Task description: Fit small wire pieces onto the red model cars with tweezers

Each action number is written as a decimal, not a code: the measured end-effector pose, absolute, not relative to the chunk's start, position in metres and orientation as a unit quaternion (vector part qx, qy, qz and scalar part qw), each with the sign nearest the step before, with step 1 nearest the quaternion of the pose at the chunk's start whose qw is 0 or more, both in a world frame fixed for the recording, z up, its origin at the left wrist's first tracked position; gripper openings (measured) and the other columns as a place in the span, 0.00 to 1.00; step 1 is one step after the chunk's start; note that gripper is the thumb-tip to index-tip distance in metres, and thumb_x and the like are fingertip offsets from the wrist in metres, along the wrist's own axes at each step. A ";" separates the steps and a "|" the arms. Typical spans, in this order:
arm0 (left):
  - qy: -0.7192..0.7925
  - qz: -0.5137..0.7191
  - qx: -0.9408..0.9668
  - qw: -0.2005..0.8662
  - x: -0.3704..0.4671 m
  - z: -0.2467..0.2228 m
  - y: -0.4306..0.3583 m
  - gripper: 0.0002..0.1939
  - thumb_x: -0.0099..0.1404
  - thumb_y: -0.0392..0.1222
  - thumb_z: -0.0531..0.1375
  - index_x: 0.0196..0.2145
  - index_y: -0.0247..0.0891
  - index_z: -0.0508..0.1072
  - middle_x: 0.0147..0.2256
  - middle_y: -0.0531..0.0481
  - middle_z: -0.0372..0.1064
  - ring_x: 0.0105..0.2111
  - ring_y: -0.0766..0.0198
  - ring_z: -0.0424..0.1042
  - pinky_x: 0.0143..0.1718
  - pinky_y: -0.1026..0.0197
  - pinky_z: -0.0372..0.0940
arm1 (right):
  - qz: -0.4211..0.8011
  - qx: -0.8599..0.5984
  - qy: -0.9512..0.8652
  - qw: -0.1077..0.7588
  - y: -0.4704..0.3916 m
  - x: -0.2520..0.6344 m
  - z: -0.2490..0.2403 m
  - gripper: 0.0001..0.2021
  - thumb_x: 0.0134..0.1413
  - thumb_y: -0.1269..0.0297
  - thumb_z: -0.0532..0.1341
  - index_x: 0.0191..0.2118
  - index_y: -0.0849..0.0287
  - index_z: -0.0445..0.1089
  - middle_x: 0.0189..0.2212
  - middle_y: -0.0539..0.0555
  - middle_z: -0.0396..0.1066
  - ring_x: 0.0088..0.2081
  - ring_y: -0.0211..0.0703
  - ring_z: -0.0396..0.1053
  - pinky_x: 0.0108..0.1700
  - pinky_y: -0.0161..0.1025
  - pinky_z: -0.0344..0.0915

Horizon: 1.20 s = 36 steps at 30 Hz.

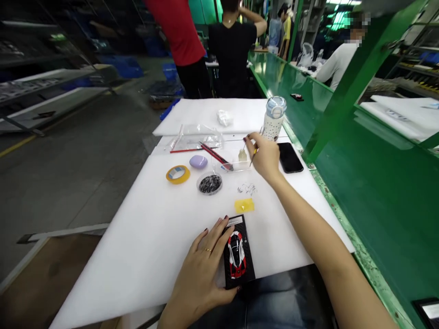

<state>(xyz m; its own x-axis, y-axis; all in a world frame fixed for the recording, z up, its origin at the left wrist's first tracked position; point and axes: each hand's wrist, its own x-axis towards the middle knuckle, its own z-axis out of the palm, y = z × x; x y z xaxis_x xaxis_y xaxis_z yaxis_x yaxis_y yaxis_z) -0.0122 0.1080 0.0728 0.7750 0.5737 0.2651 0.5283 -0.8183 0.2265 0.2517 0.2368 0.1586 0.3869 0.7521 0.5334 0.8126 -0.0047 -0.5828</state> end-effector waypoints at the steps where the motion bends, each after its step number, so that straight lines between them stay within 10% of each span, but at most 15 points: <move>1: 0.290 0.173 0.940 0.054 -0.013 0.071 0.108 0.57 0.45 0.59 0.70 0.67 0.35 0.55 0.68 0.32 0.59 0.65 0.42 0.64 0.60 0.42 0.61 | -0.017 -0.720 -0.550 0.423 0.236 0.249 0.156 0.07 0.64 0.60 0.62 0.39 0.57 0.74 0.23 0.50 0.69 0.27 0.43 0.67 0.33 0.38 0.55; 7: 0.255 0.216 0.942 -0.026 -0.014 0.062 0.115 0.55 0.44 0.57 0.69 0.66 0.32 0.58 0.65 0.33 0.64 0.62 0.43 0.67 0.57 0.46 0.61 | 0.032 -0.698 -0.568 0.436 0.200 0.239 0.140 0.15 0.61 0.54 0.64 0.49 0.58 0.73 0.26 0.52 0.75 0.27 0.43 0.70 0.32 0.37 0.57; 15: 0.295 0.168 0.934 0.108 -0.017 0.066 0.110 0.63 0.43 0.58 0.72 0.71 0.39 0.50 0.70 0.33 0.55 0.68 0.33 0.58 0.62 0.36 0.61 | 0.317 -0.556 -0.535 0.552 0.153 0.264 0.127 0.39 0.64 0.30 0.42 0.45 0.60 0.75 0.21 0.53 0.73 0.23 0.40 0.65 0.30 0.38 0.64; 21: 0.307 0.139 0.918 0.207 -0.017 0.079 0.110 0.66 0.46 0.61 0.73 0.73 0.36 0.46 0.72 0.30 0.47 0.71 0.31 0.49 0.67 0.28 0.55 | 0.352 -0.585 -0.495 0.537 0.163 0.264 0.107 0.29 0.46 0.36 0.70 0.42 0.58 0.76 0.34 0.56 0.78 0.36 0.44 0.74 0.41 0.44 0.71; 29: 0.300 0.162 0.891 0.299 -0.015 0.089 0.111 0.64 0.45 0.55 0.72 0.72 0.41 0.44 0.72 0.34 0.47 0.73 0.32 0.44 0.69 0.27 0.51 | 0.360 -0.636 -0.458 0.506 0.170 0.262 0.100 0.24 0.48 0.42 0.68 0.32 0.62 0.73 0.23 0.53 0.73 0.25 0.38 0.66 0.29 0.38 0.61; 36: 0.300 0.213 0.866 0.337 -0.012 0.083 0.112 0.58 0.55 0.81 0.56 0.71 0.41 0.51 0.70 0.35 0.54 0.70 0.34 0.54 0.70 0.31 0.50 | 0.312 -0.657 -0.479 0.491 0.179 0.253 0.093 0.15 0.49 0.52 0.68 0.33 0.57 0.68 0.25 0.52 0.74 0.27 0.39 0.67 0.32 0.39 0.62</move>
<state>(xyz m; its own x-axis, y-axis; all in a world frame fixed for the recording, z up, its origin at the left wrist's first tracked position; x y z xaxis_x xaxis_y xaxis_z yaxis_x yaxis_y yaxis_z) -0.0122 0.1117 0.0828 0.7288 0.6640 0.1671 0.3764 -0.5924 0.7123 0.2528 0.1794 0.0930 0.3451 0.9366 0.0602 0.3235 -0.0585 -0.9444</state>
